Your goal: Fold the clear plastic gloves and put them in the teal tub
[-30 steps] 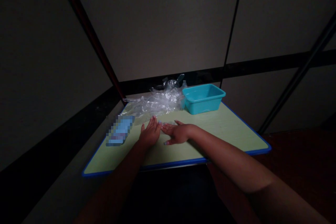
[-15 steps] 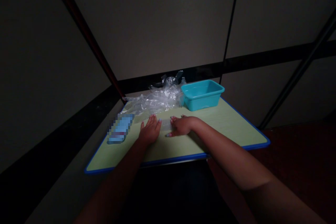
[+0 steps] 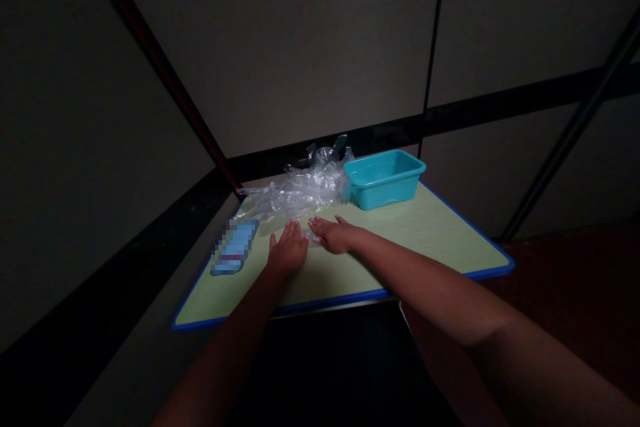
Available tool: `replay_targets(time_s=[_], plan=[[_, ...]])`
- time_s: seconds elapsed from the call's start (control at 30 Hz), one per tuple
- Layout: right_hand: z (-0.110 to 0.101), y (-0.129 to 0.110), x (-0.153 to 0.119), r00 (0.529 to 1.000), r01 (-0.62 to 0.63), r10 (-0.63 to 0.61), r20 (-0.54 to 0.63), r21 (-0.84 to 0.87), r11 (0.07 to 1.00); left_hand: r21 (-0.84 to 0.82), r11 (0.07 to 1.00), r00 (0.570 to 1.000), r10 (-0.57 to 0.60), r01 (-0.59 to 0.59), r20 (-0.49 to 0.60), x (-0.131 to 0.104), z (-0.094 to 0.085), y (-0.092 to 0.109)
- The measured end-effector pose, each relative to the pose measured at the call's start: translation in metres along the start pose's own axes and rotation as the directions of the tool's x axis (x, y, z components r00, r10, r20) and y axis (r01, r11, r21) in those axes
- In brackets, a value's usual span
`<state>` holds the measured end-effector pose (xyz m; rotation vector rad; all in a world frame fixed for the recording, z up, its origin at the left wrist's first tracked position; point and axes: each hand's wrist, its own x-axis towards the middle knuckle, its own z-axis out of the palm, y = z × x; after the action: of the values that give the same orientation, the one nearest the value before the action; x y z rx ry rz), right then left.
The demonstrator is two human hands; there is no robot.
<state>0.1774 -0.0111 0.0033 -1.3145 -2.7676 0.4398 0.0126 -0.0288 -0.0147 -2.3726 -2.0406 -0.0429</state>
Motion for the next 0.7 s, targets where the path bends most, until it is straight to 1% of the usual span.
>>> replay_targets(time_s=[0.2,0.3,0.37,0.4,0.43,0.47,0.5,0.53,0.6,0.63,0.7], plan=[[-0.011,-0.002,-0.007,0.988,-0.08,0.08,0.133,-0.008,0.997,-0.04,0.998,0.999,-0.044,0.044,0.005,-0.002,-0.003,0.001],[-0.016,-0.002,-0.011,0.981,-0.098,0.098,0.167,-0.01,0.995,-0.042,0.993,0.994,-0.106,0.107,0.011,-0.005,-0.004,0.002],[-0.018,-0.003,-0.013,0.979,-0.105,0.105,0.177,-0.007,0.994,-0.011,0.987,0.986,-0.161,0.16,-0.038,-0.008,-0.004,0.003],[-0.019,-0.004,-0.014,0.977,-0.109,0.108,0.182,-0.008,0.994,0.013,0.986,0.982,-0.166,0.168,-0.088,-0.01,-0.004,0.003],[-0.019,-0.004,-0.014,0.976,-0.111,0.111,0.188,-0.011,0.994,0.037,0.988,0.979,-0.142,0.149,-0.146,-0.012,-0.004,0.004],[-0.019,-0.005,-0.014,0.974,-0.113,0.115,0.193,-0.018,0.993,0.059,0.994,0.978,-0.083,0.096,-0.191,-0.014,-0.005,0.005],[-0.019,-0.006,-0.014,0.973,-0.114,0.118,0.197,-0.029,0.993,0.073,0.997,0.978,0.004,0.012,-0.209,-0.016,-0.005,0.007],[-0.019,-0.006,-0.014,0.973,-0.114,0.12,0.199,-0.042,0.993,0.074,0.993,0.976,0.102,-0.089,-0.194,-0.018,-0.006,0.009],[-0.018,-0.007,-0.013,0.969,-0.116,0.128,0.209,-0.068,0.991,0.029,0.963,0.958,0.268,-0.267,-0.102,-0.022,-0.007,0.013],[-0.018,-0.007,-0.013,0.968,-0.117,0.131,0.215,-0.08,0.99,-0.008,0.949,0.948,0.315,-0.316,-0.05,-0.024,-0.008,0.016],[-0.018,-0.007,-0.013,0.964,-0.119,0.139,0.228,-0.097,0.988,-0.068,0.94,0.941,0.337,-0.335,0.02,-0.027,-0.011,0.019]])
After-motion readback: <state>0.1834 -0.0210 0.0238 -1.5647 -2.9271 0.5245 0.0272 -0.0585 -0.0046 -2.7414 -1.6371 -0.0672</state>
